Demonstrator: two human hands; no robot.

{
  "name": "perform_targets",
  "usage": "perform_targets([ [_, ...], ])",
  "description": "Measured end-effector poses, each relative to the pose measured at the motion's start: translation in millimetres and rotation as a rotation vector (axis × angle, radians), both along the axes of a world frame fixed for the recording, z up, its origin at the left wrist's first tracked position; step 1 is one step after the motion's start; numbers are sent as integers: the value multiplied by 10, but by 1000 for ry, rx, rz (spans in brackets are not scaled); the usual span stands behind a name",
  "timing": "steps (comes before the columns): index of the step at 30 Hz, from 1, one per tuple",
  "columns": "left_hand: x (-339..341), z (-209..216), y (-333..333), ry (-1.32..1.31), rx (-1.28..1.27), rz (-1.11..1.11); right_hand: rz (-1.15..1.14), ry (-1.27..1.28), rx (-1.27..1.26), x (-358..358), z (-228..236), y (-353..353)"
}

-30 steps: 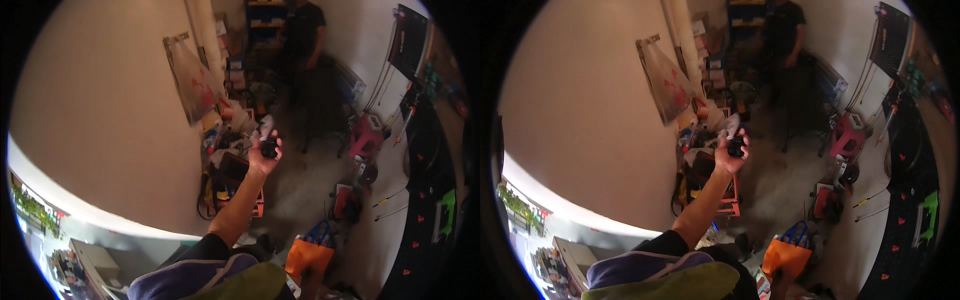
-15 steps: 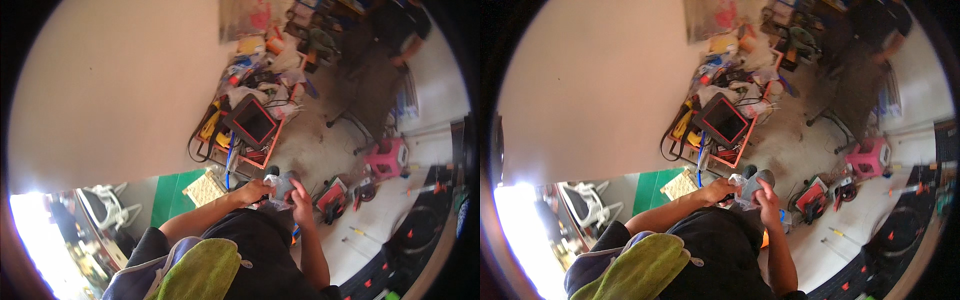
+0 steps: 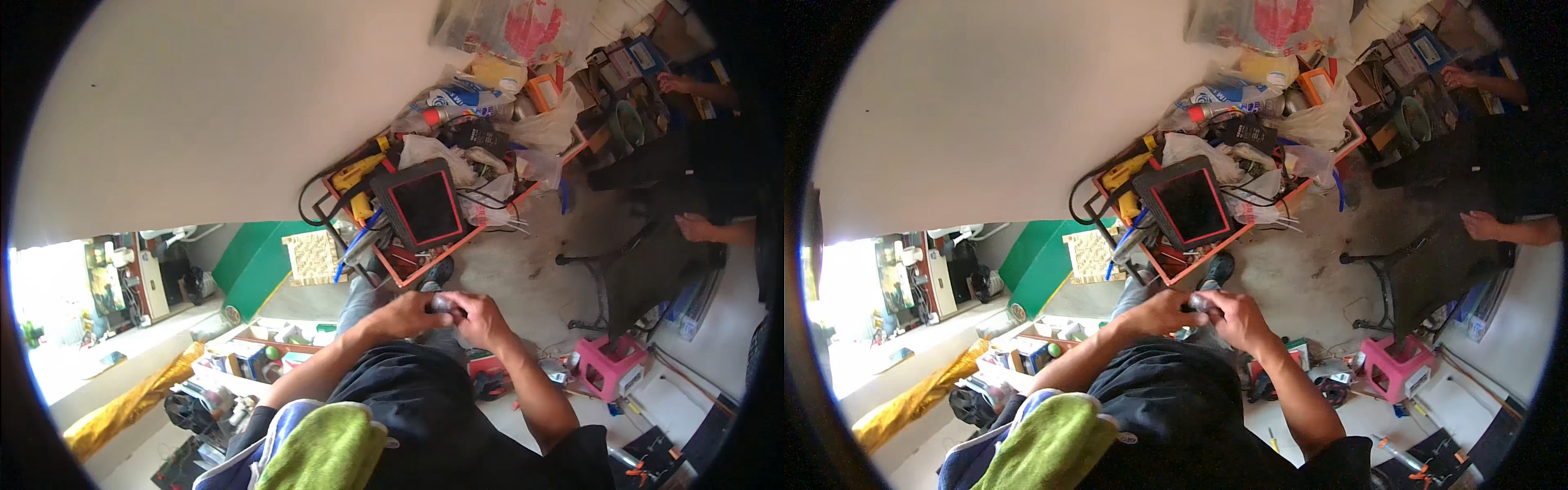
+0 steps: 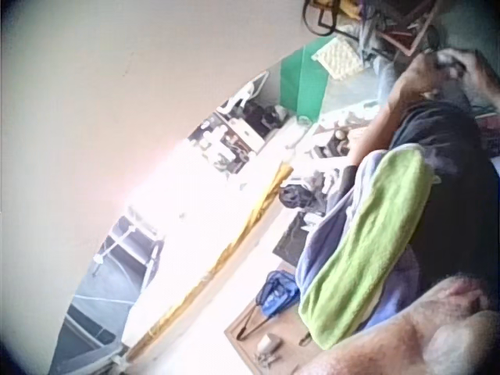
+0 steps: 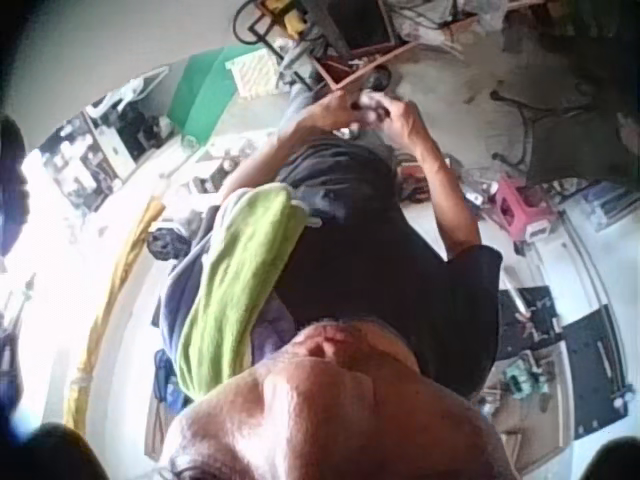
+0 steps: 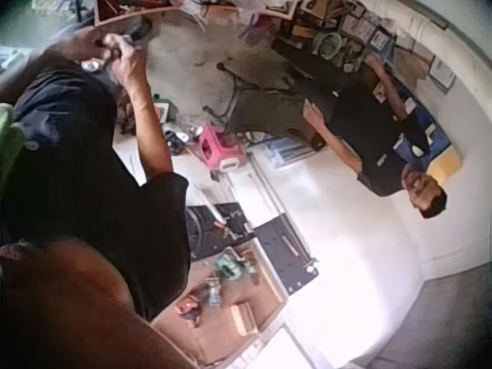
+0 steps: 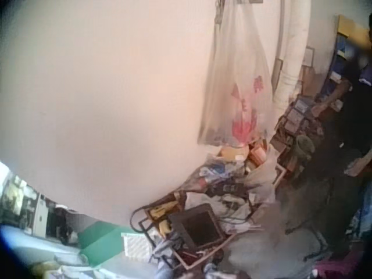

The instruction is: The person rummages through a cluttered cart and plastic bags to retrieve small black cylindrical parts. They unwrap a part, inspect it, and then repeatedly pick up and examine similar parts from a bowl and the cart, holding them between their fingers.

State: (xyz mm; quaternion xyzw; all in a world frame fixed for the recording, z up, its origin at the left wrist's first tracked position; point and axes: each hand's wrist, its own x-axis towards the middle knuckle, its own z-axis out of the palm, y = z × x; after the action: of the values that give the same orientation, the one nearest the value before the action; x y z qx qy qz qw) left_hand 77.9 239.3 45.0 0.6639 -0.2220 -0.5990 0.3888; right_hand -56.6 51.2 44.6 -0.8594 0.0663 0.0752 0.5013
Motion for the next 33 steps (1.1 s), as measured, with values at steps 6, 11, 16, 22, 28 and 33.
perform_targets([
  [6,907,-401,0,-575,133,404,-197,83,154,577,3,-607],
  [11,2403,-65,-807,-991,237,37,-393,193,357,763,-6,-554],
  [16,2681,-499,-1164,-836,208,-524,-462,200,183,598,8,-330],
  [22,1686,-34,-548,-959,110,-406,-775,274,327,270,-193,-474],
  [28,746,75,-188,-867,25,-225,-784,153,126,643,-256,-847],
  [33,355,-162,-101,-840,-90,-138,-646,84,87,1373,-190,-890],
])
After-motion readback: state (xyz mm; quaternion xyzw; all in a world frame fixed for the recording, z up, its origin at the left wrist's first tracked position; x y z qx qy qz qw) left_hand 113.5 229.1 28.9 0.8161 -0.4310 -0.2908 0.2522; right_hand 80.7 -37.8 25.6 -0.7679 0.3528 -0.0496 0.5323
